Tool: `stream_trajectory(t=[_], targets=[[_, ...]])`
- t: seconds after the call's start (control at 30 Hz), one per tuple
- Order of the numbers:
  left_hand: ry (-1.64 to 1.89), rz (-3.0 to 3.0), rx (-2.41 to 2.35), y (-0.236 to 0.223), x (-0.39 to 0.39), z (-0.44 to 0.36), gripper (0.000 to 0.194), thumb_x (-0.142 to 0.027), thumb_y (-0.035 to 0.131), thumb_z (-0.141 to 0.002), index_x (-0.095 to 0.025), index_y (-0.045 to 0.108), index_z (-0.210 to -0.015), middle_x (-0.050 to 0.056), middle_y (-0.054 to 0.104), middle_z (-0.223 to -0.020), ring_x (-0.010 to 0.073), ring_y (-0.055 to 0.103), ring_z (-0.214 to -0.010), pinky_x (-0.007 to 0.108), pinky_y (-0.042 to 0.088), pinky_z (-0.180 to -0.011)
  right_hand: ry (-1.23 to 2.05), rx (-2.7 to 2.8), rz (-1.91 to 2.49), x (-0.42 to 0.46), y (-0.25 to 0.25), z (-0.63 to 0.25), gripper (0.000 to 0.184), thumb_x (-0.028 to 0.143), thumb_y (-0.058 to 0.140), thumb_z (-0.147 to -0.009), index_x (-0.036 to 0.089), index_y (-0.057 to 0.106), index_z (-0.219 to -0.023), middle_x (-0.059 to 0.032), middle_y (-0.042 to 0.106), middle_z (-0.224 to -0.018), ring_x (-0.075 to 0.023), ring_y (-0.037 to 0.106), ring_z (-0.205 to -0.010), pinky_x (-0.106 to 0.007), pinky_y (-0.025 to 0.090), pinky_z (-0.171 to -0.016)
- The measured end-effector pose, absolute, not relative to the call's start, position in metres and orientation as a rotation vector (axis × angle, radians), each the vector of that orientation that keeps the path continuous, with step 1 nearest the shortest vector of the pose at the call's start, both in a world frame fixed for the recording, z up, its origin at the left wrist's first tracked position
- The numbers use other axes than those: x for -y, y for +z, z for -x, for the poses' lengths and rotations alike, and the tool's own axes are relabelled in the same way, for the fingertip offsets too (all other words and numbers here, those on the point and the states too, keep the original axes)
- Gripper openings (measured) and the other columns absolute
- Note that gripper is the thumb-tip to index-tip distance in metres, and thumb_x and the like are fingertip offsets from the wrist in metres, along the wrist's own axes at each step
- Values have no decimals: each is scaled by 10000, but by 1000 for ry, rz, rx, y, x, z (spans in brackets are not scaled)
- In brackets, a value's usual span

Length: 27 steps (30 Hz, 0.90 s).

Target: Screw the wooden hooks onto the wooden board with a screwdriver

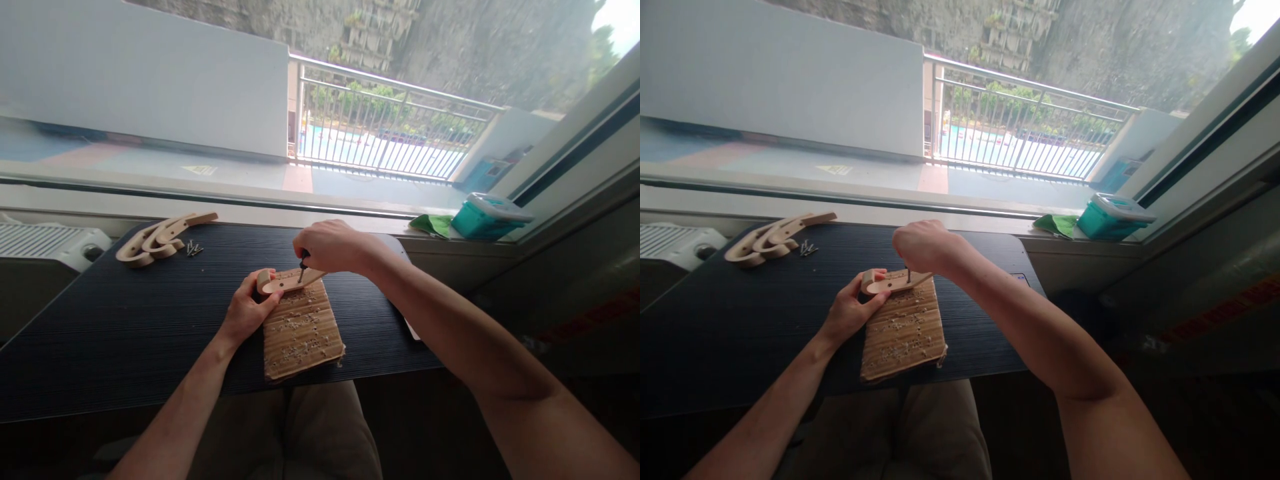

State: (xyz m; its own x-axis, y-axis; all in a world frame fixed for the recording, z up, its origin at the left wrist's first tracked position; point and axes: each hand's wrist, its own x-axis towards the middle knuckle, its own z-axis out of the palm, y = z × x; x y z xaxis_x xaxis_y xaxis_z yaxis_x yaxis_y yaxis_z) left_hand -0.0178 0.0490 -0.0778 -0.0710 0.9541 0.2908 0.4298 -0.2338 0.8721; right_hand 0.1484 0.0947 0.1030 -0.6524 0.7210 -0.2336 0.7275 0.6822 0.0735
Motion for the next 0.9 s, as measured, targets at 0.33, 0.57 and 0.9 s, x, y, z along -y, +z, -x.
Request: stream_trajectory(t=[0.33, 0.57, 0.9], targets=[[1287, -1666, -1481, -76, -48, 17, 342, -406, 626, -710, -181, 577, -962, 85, 626, -1134, 223, 583, -1055, 386, 413, -1000, 10, -2644, -1165, -98, 96, -145, 257, 206, 499, -797, 165, 696, -958, -98, 696, -928, -184, 577, -805, -285, 335, -608], [1290, -1672, -1482, -77, -48, 18, 344, -413, 623, -708, -181, 578, -956, 83, 631, -1135, 223, 595, -1038, 389, 424, -992, 44, -2635, -1198, -100, 95, -144, 292, 313, 511, -812, 157, 702, -968, -117, 699, -893, -216, 594, -812, -309, 358, -609], [1299, -1685, -1487, -79, -49, 18, 329, -416, 618, -707, -184, 585, -937, 82, 637, -1113, 220, 596, -1023, 394, 429, -981, -61, -2672, -1191, -98, 105, -150, 314, 243, 539, -776, 174, 657, -1059, -90, 684, -1022, -201, 583, -893, -298, 379, -682]])
